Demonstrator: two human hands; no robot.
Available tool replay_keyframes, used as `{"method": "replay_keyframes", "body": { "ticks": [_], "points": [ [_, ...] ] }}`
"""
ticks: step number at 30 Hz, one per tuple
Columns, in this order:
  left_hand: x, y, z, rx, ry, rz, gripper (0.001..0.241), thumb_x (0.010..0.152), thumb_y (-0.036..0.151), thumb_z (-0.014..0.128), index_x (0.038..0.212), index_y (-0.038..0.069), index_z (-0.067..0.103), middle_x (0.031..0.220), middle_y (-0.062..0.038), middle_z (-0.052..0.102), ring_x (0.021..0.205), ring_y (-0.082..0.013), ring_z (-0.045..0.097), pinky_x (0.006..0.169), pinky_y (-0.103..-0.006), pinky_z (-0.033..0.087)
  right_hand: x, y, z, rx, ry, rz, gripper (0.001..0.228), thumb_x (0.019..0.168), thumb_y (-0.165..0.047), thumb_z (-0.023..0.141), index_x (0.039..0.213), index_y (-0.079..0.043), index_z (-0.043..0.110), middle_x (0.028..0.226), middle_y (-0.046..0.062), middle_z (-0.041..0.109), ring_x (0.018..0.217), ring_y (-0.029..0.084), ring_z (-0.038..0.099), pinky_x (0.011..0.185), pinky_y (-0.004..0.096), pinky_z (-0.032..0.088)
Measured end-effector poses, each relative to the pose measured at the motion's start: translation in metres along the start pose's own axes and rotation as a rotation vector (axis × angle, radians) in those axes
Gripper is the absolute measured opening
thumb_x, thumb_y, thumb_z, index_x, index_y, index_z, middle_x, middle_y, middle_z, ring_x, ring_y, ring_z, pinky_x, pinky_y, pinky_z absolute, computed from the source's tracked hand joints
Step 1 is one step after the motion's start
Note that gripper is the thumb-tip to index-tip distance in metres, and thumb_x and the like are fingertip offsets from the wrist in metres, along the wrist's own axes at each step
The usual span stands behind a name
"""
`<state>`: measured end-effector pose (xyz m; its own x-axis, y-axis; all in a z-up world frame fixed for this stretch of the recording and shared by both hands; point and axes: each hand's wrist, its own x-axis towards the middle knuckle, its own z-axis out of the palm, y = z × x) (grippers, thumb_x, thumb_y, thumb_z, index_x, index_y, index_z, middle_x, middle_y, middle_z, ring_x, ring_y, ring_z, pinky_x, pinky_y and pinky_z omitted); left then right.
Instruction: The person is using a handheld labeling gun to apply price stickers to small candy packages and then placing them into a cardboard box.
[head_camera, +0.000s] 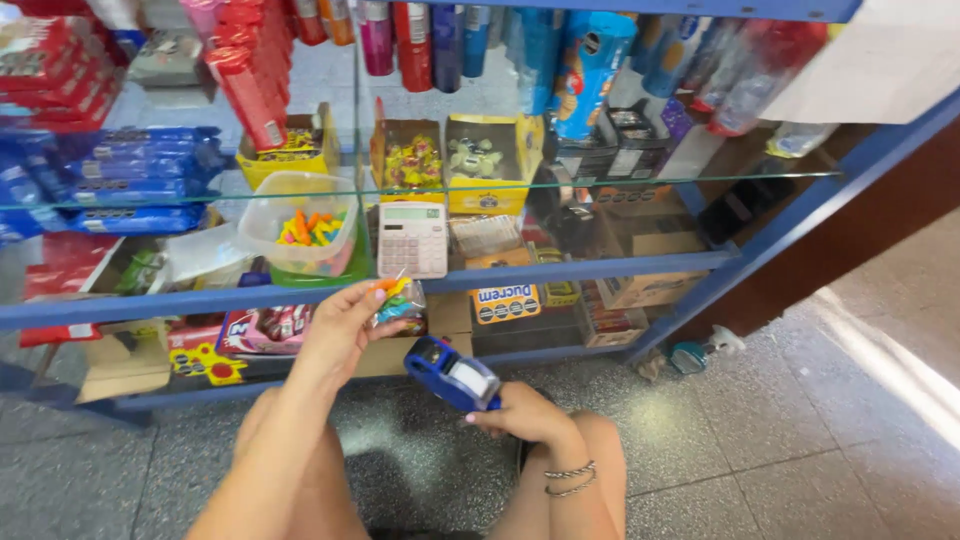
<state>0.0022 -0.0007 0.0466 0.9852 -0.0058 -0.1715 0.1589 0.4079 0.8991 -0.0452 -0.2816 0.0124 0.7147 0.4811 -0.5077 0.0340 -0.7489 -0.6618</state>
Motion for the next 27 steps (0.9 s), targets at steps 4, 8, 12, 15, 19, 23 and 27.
{"method": "replay_keyframes", "body": {
  "ticks": [4,8,12,15,19,23,27],
  "points": [
    [-0.001,-0.055,-0.060,-0.352,0.257,0.099,0.031,0.100,0.018,0.056,0.117,-0.007,0.061,0.101,-0.014,0.063,0.100,-0.0254,0.067,0.100,-0.0559,0.059,0.001,0.001,0.006,0.400,0.024,-0.202,0.019,0.091,-0.024,0.073,0.100,-0.008,0.070,0.084,0.006,0.076,0.073,0.014,0.071,0.076,0.030,0.061],
    [0.034,-0.136,-0.113,-0.353,0.292,0.124,0.040,0.107,0.016,0.048,0.133,-0.013,0.055,0.129,-0.033,0.059,0.109,-0.0384,0.069,0.101,-0.0590,0.054,0.002,-0.026,0.016,0.535,0.277,-0.324,0.020,0.085,-0.016,0.083,0.084,0.003,0.075,0.073,0.016,0.078,0.069,0.022,0.078,0.069,0.037,0.064],
    [0.047,-0.143,-0.116,-0.359,0.263,0.093,0.038,0.105,0.017,0.056,0.127,-0.012,0.060,0.115,-0.032,0.065,0.097,-0.0432,0.072,0.092,-0.0623,0.058,0.025,-0.024,0.043,0.362,0.486,-0.168,0.043,0.071,-0.032,0.095,0.083,-0.001,0.069,0.067,0.015,0.072,0.062,0.022,0.075,0.061,0.036,0.061],
    [0.036,-0.116,-0.093,-0.328,0.238,0.054,0.038,0.104,0.020,0.056,0.124,-0.012,0.062,0.111,-0.030,0.068,0.092,-0.0405,0.074,0.087,-0.0611,0.059,0.049,-0.021,0.066,0.212,0.716,-0.252,0.050,0.067,-0.034,0.098,0.079,0.001,0.065,0.061,0.014,0.064,0.058,0.021,0.069,0.055,0.030,0.054],
    [0.030,-0.109,-0.086,-0.290,0.234,0.018,0.037,0.102,0.021,0.060,0.122,-0.010,0.065,0.095,-0.022,0.067,0.072,-0.0268,0.070,0.080,-0.0564,0.064,0.042,-0.046,0.056,0.267,0.559,-0.398,0.036,0.072,-0.025,0.093,0.081,0.000,0.069,0.065,0.018,0.068,0.061,0.021,0.067,0.059,0.031,0.054],
    [0.021,-0.101,-0.077,-0.211,0.224,-0.055,0.035,0.099,0.024,0.066,0.120,-0.003,0.070,0.076,-0.007,0.058,0.061,-0.0149,0.061,0.075,-0.0494,0.067,0.036,-0.055,0.043,0.287,0.415,-0.300,0.032,0.082,-0.028,0.085,0.083,0.001,0.073,0.070,0.020,0.073,0.067,0.022,0.069,0.066,0.033,0.055],
    [0.025,-0.108,-0.083,-0.197,0.204,-0.085,0.035,0.098,0.022,0.066,0.120,-0.005,0.070,0.085,-0.015,0.066,0.065,-0.0197,0.069,0.076,-0.0497,0.066,0.028,-0.047,0.037,0.231,0.361,-0.201,0.035,0.083,-0.028,0.082,0.092,0.005,0.075,0.079,0.022,0.076,0.077,0.027,0.073,0.071,0.038,0.057]
  ]
}}
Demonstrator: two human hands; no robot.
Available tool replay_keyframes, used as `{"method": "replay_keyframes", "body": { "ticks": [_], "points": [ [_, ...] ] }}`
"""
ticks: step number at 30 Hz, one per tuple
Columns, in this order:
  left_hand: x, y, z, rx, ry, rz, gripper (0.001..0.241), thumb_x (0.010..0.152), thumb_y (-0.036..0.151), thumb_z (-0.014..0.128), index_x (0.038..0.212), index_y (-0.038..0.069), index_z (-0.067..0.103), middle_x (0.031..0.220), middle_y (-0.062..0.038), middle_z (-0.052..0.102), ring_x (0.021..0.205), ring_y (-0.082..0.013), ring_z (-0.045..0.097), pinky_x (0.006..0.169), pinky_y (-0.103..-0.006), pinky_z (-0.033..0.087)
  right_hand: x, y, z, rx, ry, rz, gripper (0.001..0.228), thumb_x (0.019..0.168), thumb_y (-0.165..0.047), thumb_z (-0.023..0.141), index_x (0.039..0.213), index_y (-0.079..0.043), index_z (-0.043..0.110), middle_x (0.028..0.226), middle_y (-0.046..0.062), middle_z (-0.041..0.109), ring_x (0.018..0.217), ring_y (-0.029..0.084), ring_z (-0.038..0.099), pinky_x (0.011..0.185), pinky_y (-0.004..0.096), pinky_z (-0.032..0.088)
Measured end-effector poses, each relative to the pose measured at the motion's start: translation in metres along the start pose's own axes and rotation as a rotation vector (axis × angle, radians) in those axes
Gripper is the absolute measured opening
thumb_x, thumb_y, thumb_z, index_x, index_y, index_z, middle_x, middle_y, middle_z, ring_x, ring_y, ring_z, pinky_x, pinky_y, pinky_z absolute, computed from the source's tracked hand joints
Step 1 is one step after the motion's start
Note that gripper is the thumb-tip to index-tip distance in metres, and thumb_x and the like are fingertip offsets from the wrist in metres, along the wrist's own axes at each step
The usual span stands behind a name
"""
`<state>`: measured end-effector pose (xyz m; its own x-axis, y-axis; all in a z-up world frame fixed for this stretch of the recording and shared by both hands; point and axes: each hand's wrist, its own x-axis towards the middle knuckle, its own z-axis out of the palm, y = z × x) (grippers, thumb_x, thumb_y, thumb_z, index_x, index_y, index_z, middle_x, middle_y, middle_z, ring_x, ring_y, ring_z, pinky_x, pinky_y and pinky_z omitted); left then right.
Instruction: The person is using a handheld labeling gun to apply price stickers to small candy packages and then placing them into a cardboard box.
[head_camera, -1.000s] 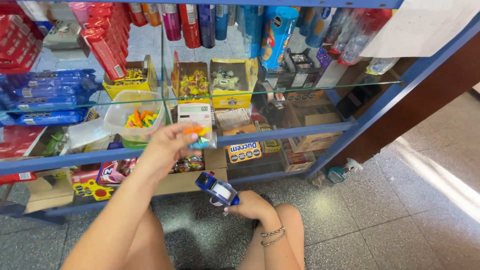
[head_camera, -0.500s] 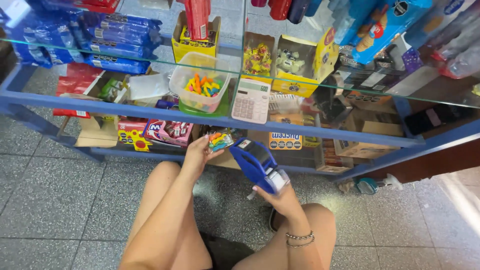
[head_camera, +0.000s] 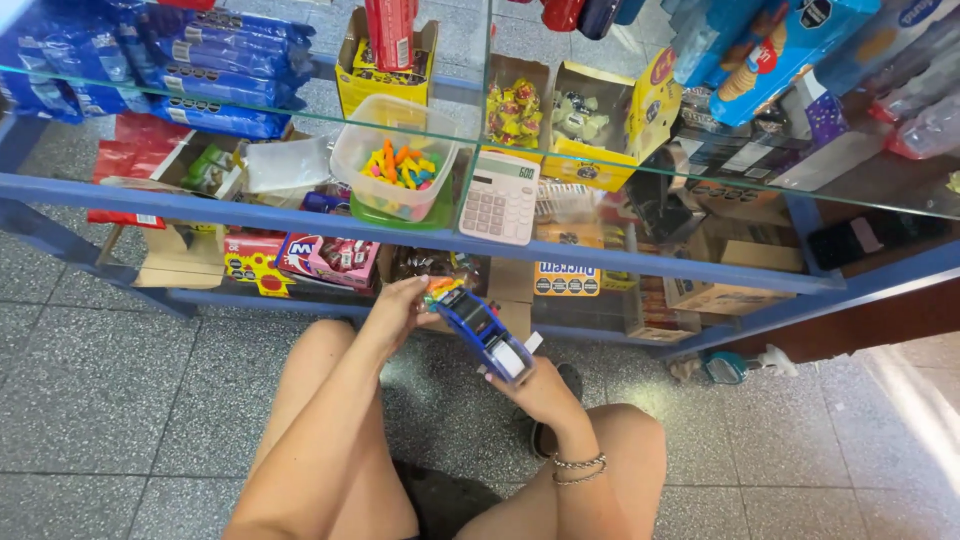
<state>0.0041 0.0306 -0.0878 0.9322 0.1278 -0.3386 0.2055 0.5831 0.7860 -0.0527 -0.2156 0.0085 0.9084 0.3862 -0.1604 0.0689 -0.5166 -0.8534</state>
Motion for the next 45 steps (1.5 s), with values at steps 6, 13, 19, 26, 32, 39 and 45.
{"method": "replay_keyframes", "body": {
  "ticks": [6,13,19,26,32,39,45],
  "points": [
    [-0.001,0.026,-0.008,-0.052,0.014,0.078,0.034,0.103,0.017,0.055,0.120,-0.011,0.064,0.111,-0.031,0.068,0.094,-0.0403,0.073,0.085,-0.0571,0.060,-0.006,0.033,-0.030,-0.506,-0.236,0.329,0.047,0.079,-0.044,0.077,0.101,-0.003,0.077,0.095,0.022,0.077,0.099,0.040,0.074,0.086,0.050,0.058],
    [0.016,-0.006,-0.028,0.151,0.026,-0.005,0.042,0.088,0.009,0.077,0.120,-0.015,0.062,0.109,-0.029,0.067,0.092,-0.0382,0.074,0.082,-0.0519,0.062,-0.013,0.031,-0.043,-0.520,-0.283,0.407,0.039,0.079,-0.044,0.075,0.086,-0.006,0.078,0.070,0.010,0.077,0.081,0.027,0.078,0.074,0.040,0.058],
    [0.078,-0.010,-0.008,0.355,-0.003,-0.042,0.057,0.083,0.016,0.083,0.123,-0.018,0.059,0.114,-0.035,0.062,0.103,-0.0423,0.069,0.086,-0.0501,0.060,-0.017,0.018,-0.035,-0.505,-0.287,0.341,0.047,0.081,-0.047,0.074,0.100,-0.005,0.077,0.092,0.018,0.078,0.097,0.034,0.076,0.082,0.044,0.058],
    [0.126,-0.077,-0.060,1.307,0.135,0.289,0.039,0.088,0.041,0.075,0.125,0.027,0.073,0.132,0.002,0.068,0.123,-0.0219,0.064,0.103,-0.0388,0.052,-0.010,0.035,-0.027,-0.549,-0.365,0.292,0.058,0.083,-0.049,0.074,0.112,0.001,0.073,0.103,0.025,0.074,0.106,0.040,0.072,0.088,0.048,0.058],
    [0.064,-0.043,-0.006,1.425,-0.066,0.423,0.027,0.097,0.025,0.063,0.121,0.021,0.074,0.111,-0.006,0.076,0.107,-0.0273,0.072,0.095,-0.0415,0.056,0.002,0.057,-0.031,-0.505,-0.367,0.254,0.044,0.082,-0.044,0.078,0.097,-0.002,0.077,0.080,0.013,0.075,0.081,0.030,0.076,0.074,0.038,0.058],
    [-0.015,-0.005,-0.004,1.279,-0.158,0.409,0.031,0.104,0.027,0.051,0.128,0.020,0.069,0.116,-0.012,0.075,0.110,-0.0362,0.069,0.097,-0.0473,0.054,-0.010,0.015,-0.058,-0.010,-0.317,0.248,0.038,0.077,-0.032,0.085,0.091,0.002,0.077,0.072,0.013,0.078,0.070,0.021,0.074,0.075,0.034,0.058],
    [0.001,0.000,0.000,1.146,-0.084,0.530,0.024,0.101,0.018,0.058,0.116,0.018,0.076,0.109,-0.008,0.077,0.109,-0.0317,0.070,0.099,-0.0436,0.052,-0.006,0.042,-0.063,0.415,0.082,0.061,0.023,0.084,-0.009,0.082,0.102,0.005,0.075,0.081,0.016,0.076,0.074,0.022,0.074,0.079,0.041,0.062]
  ]
}}
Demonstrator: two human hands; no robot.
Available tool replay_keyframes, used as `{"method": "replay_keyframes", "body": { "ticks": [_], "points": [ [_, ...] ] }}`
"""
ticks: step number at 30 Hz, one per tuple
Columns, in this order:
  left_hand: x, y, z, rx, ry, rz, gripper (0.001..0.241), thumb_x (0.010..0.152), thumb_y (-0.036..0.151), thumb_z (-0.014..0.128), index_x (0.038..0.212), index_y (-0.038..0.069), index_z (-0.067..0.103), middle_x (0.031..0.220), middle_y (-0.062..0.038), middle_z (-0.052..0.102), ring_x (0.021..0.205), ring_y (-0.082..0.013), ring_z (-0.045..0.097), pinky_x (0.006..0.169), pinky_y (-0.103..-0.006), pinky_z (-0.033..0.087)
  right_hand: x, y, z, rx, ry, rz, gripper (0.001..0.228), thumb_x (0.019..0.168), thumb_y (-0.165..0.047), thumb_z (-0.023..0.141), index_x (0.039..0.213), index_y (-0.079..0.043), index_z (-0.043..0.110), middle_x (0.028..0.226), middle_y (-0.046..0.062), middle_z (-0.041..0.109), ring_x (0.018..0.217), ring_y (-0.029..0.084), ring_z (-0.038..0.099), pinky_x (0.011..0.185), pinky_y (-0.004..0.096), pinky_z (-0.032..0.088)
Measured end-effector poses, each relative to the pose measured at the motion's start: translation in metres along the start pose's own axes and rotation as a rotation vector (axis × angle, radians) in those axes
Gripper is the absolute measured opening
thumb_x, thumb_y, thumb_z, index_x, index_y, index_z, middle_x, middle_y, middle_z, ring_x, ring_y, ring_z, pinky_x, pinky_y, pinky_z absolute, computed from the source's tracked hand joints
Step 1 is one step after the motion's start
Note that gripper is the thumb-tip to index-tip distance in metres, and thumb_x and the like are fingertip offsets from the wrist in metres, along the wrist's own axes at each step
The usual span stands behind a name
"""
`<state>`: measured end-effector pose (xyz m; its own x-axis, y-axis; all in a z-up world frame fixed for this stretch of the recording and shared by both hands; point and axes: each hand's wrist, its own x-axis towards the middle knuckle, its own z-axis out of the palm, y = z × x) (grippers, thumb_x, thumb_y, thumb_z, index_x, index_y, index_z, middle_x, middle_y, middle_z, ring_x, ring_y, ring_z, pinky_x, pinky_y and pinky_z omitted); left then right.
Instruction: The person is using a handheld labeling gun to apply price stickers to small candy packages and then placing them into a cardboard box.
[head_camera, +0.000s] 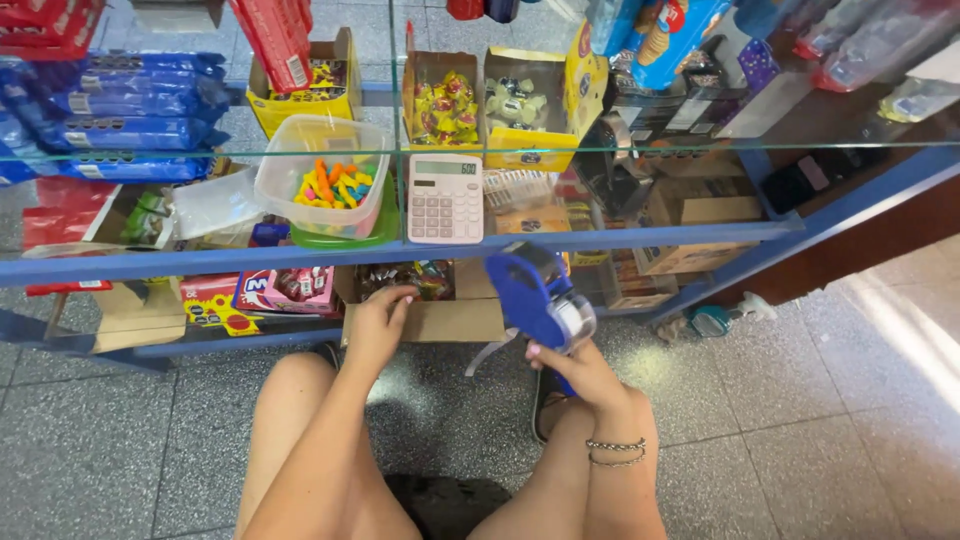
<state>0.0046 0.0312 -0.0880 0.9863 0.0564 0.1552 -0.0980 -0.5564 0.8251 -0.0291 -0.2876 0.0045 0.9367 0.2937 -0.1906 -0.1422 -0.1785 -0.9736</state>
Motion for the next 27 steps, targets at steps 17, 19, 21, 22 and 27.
{"method": "replay_keyframes", "body": {
  "ticks": [17,19,21,22,27],
  "points": [
    [0.025,-0.011,0.033,-0.011,-0.022,0.110,0.018,0.098,0.023,0.063,0.109,0.020,0.077,0.104,-0.010,0.077,0.107,-0.0334,0.070,0.094,-0.0455,0.055,0.081,0.009,-0.179,-0.775,1.319,0.027,0.047,0.074,-0.029,0.079,0.109,-0.005,0.059,0.098,0.019,0.064,0.094,0.044,0.069,0.085,0.056,0.054],
    [0.026,-0.009,0.030,-0.005,-0.013,0.104,0.018,0.098,0.022,0.063,0.108,0.018,0.077,0.103,-0.011,0.077,0.106,-0.0344,0.070,0.094,-0.0458,0.055,0.110,0.011,-0.205,-0.865,1.295,0.013,0.051,0.073,-0.028,0.083,0.109,-0.004,0.057,0.099,0.021,0.064,0.095,0.047,0.069,0.085,0.058,0.055],
    [0.020,-0.010,0.025,-0.001,-0.014,0.093,0.017,0.097,0.020,0.063,0.107,0.017,0.077,0.102,-0.011,0.077,0.105,-0.0355,0.070,0.093,-0.0461,0.056,0.132,0.025,-0.224,-0.957,1.269,0.007,0.055,0.072,-0.027,0.088,0.108,-0.002,0.055,0.099,0.023,0.064,0.095,0.050,0.069,0.085,0.059,0.056],
    [0.022,-0.009,0.023,-0.010,-0.011,0.078,0.017,0.097,0.020,0.064,0.106,0.017,0.078,0.100,-0.011,0.077,0.103,-0.0347,0.071,0.092,-0.0451,0.056,0.142,0.029,-0.234,-1.015,1.239,0.010,0.056,0.073,-0.031,0.089,0.107,-0.003,0.055,0.099,0.021,0.064,0.094,0.047,0.070,0.083,0.057,0.057],
    [0.028,-0.016,0.020,-0.014,-0.003,0.039,0.017,0.095,0.019,0.065,0.107,0.017,0.077,0.097,-0.012,0.077,0.100,-0.0349,0.071,0.089,-0.0462,0.056,0.156,0.021,-0.234,-1.242,1.163,-0.014,0.060,0.073,-0.038,0.091,0.106,0.000,0.058,0.097,0.020,0.064,0.091,0.045,0.071,0.080,0.054,0.059]
  ]
}}
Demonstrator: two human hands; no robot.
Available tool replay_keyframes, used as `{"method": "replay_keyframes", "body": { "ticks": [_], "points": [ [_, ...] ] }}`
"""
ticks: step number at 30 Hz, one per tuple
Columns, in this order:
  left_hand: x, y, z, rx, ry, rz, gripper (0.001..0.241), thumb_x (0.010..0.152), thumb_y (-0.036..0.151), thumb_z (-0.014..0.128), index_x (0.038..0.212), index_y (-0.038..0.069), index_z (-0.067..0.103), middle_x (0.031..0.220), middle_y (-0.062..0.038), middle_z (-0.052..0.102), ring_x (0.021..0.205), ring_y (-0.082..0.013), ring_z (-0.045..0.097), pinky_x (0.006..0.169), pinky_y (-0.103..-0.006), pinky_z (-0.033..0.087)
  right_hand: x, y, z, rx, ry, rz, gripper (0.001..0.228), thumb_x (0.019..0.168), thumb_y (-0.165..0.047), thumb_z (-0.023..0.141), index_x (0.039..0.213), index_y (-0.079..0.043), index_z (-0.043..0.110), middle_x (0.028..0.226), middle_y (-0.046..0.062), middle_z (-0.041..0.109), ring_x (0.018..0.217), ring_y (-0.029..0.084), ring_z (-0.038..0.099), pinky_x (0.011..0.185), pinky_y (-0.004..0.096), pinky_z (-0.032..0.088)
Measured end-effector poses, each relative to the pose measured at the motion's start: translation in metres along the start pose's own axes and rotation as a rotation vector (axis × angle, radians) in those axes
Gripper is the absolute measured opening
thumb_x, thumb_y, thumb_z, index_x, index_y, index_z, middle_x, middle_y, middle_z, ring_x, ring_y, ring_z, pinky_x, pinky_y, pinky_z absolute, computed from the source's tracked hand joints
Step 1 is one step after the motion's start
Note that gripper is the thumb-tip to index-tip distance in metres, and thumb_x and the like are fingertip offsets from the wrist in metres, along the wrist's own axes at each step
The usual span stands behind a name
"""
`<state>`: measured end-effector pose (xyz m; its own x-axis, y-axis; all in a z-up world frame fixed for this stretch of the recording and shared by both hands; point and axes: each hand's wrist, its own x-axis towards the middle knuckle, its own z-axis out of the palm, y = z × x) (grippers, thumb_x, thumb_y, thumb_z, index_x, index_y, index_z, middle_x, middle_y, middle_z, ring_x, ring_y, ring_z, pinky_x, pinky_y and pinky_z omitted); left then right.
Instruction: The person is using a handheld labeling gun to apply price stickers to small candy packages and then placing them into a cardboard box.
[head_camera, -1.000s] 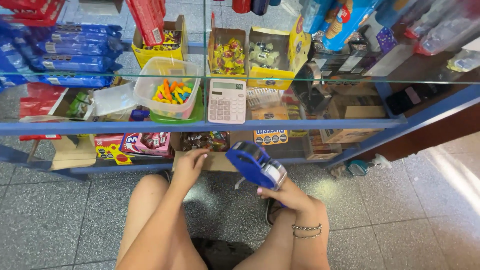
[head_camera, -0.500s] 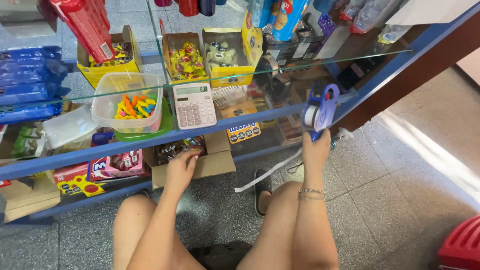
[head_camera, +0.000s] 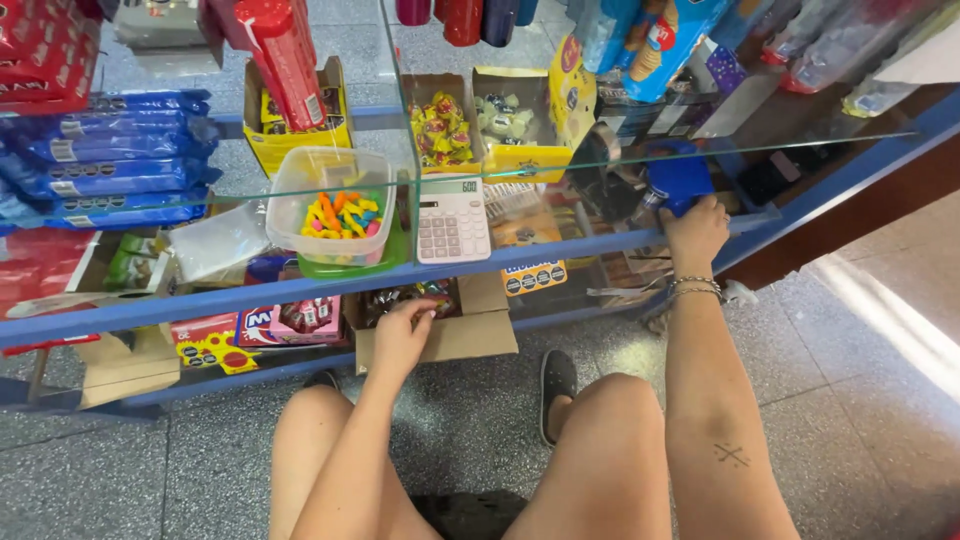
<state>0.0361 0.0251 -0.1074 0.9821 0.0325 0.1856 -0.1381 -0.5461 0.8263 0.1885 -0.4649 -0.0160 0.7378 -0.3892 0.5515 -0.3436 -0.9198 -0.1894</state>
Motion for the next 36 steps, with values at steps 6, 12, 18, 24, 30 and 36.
{"method": "replay_keyframes", "body": {
  "ticks": [6,12,18,24,30,36],
  "points": [
    [0.001,0.006,-0.007,-0.034,-0.026,-0.013,0.018,0.092,0.020,0.067,0.107,0.019,0.078,0.097,-0.010,0.078,0.101,-0.0339,0.071,0.090,-0.0449,0.057,-0.051,-0.059,-0.048,0.062,0.332,-0.178,0.049,0.083,-0.019,0.086,0.124,0.000,0.065,0.124,0.018,0.058,0.113,0.040,0.061,0.095,0.051,0.050],
    [0.001,0.012,-0.007,-0.071,-0.046,-0.054,0.019,0.093,0.022,0.066,0.108,0.020,0.078,0.099,-0.008,0.079,0.100,-0.0321,0.072,0.088,-0.0425,0.057,-0.156,-0.160,-0.062,0.374,0.080,-0.812,0.057,0.096,-0.030,0.066,0.141,0.003,0.055,0.147,0.025,0.055,0.139,0.042,0.048,0.115,0.060,0.033],
    [-0.005,0.005,-0.004,-0.037,-0.075,-0.036,0.018,0.094,0.027,0.067,0.107,0.023,0.078,0.096,-0.008,0.079,0.098,-0.0327,0.072,0.086,-0.0440,0.058,-0.168,-0.148,-0.028,0.402,0.213,-0.685,0.021,0.091,-0.004,0.072,0.112,-0.006,0.073,0.108,0.007,0.071,0.114,0.023,0.067,0.116,0.045,0.042],
    [-0.006,0.014,-0.007,-0.049,-0.059,-0.002,0.017,0.094,0.024,0.068,0.106,0.023,0.080,0.098,-0.007,0.079,0.098,-0.0308,0.073,0.086,-0.0422,0.058,-0.165,-0.153,-0.056,0.672,0.332,-0.468,0.022,0.087,0.002,0.073,0.100,-0.016,0.073,0.092,-0.003,0.068,0.090,0.018,0.067,0.088,0.033,0.054],
    [-0.019,0.092,-0.015,-0.437,-0.004,0.120,0.043,0.091,0.004,0.070,0.134,0.009,0.065,0.124,-0.020,0.067,0.119,-0.0376,0.063,0.094,-0.0457,0.057,-0.216,-0.170,-0.128,1.104,-0.170,-0.236,0.019,0.092,0.005,0.062,0.094,-0.010,0.074,0.084,0.008,0.067,0.084,0.028,0.068,0.082,0.042,0.054],
    [-0.014,0.079,0.009,-0.440,-0.103,0.066,0.020,0.088,0.016,0.077,0.106,0.020,0.082,0.096,-0.003,0.081,0.099,-0.0204,0.074,0.089,-0.0349,0.057,-0.238,-0.170,-0.098,1.210,-0.590,-0.155,0.020,0.091,0.001,0.068,0.098,-0.011,0.081,0.088,0.008,0.071,0.084,0.019,0.068,0.075,0.035,0.058]
  ]
}}
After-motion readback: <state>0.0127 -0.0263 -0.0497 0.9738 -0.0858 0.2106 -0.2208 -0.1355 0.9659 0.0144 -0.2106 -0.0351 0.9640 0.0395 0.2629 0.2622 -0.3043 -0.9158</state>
